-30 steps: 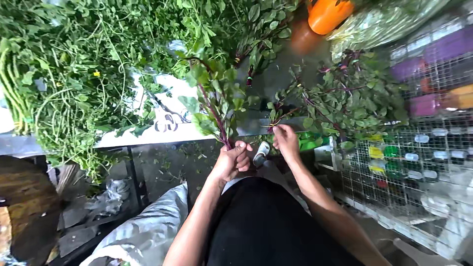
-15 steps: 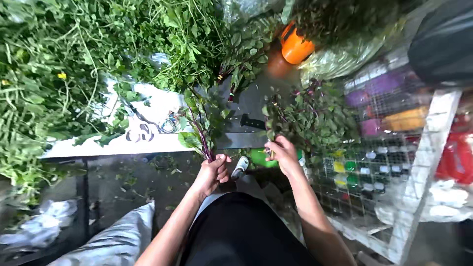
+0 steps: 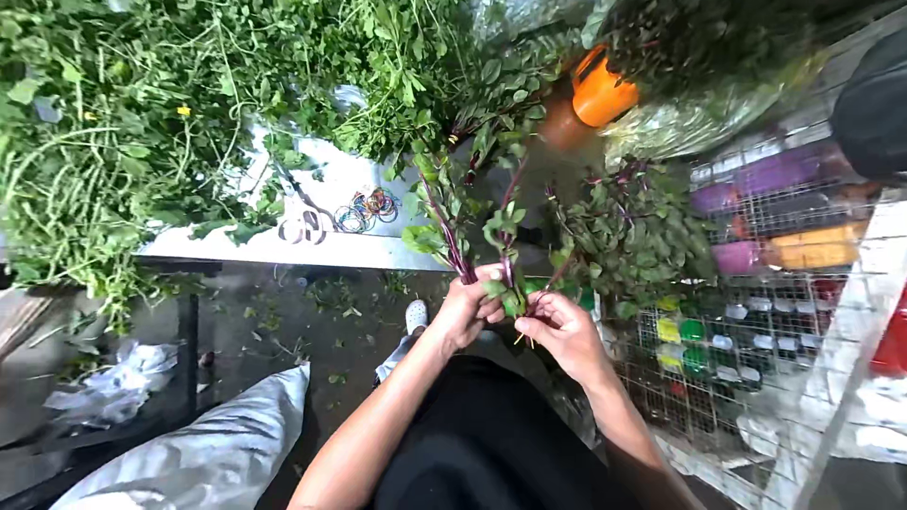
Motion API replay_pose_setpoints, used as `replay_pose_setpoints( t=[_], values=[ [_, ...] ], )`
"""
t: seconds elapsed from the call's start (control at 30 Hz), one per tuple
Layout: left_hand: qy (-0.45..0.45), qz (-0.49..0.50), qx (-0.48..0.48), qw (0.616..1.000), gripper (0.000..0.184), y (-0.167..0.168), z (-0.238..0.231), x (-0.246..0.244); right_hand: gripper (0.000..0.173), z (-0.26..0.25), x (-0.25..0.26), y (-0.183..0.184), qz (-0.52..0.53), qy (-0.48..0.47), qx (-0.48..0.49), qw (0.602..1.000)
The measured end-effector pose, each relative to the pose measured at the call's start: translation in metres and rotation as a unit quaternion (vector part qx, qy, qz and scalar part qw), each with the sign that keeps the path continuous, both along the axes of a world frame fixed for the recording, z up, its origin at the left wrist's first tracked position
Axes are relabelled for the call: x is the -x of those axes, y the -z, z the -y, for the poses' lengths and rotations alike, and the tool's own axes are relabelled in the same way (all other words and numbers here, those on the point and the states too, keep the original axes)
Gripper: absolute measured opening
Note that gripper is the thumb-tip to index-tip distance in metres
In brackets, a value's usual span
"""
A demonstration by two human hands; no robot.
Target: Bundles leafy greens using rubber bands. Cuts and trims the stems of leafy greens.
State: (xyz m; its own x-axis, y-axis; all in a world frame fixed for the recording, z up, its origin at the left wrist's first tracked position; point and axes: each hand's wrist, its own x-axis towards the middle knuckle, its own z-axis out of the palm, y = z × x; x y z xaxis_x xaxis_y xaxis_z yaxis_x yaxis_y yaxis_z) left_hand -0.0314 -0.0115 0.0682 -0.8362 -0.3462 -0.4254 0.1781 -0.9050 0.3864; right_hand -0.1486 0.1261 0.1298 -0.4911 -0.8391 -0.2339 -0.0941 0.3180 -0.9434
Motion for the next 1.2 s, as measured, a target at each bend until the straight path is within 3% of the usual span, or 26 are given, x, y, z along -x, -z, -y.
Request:
replay_pose_setpoints(
  t=[0.17, 0.4, 0.53, 0.7, 0.87, 0.93, 1.03, 1.1, 1.2],
  values=[
    [0.011, 0.039, 0.047, 0.998, 0.01, 0.002, 0.009, -0.017, 0.032, -0.005, -0.01, 0.006, -0.039, -0.052, -0.045, 0.997],
    [-0.079, 0.071, -0.023, 0.994, 0.019, 0.006, 0.003, -0.016, 0.016, -0.009, -0.018, 0.008, -0.077, 0.078, 0.126, 0.986],
    [-0.114, 0.089, -0.046, 0.988, 0.018, 0.018, 0.008, -0.022, 0.019, -0.017, 0.002, -0.018, -0.111, 0.073, 0.161, 0.978],
    [-0.102, 0.085, -0.044, 0.99, 0.019, 0.021, 0.01, -0.026, 0.031, -0.01, 0.059, -0.057, -0.229, 0.077, 0.047, 0.969],
    [-0.074, 0.057, -0.043, 0.995, 0.021, 0.016, 0.004, -0.021, 0.044, 0.013, 0.143, -0.028, -0.346, 0.071, -0.192, 0.916],
    [-0.07, 0.057, -0.035, 0.995, 0.019, 0.012, 0.003, -0.017, 0.046, 0.016, 0.136, -0.027, -0.327, 0.041, -0.207, 0.921],
    [-0.064, 0.054, -0.014, 0.996, 0.015, 0.014, 0.0, -0.017, 0.052, 0.012, 0.064, -0.02, -0.165, -0.054, -0.154, 0.973],
    [-0.057, 0.068, 0.01, 0.996, 0.011, 0.012, 0.0, -0.014, 0.057, 0.012, 0.021, 0.0, -0.072, -0.119, -0.119, 0.983],
    [-0.045, 0.106, 0.057, 0.992, 0.012, 0.012, 0.004, -0.011, 0.035, 0.015, -0.011, 0.026, -0.011, -0.037, -0.062, 0.997]
  ],
)
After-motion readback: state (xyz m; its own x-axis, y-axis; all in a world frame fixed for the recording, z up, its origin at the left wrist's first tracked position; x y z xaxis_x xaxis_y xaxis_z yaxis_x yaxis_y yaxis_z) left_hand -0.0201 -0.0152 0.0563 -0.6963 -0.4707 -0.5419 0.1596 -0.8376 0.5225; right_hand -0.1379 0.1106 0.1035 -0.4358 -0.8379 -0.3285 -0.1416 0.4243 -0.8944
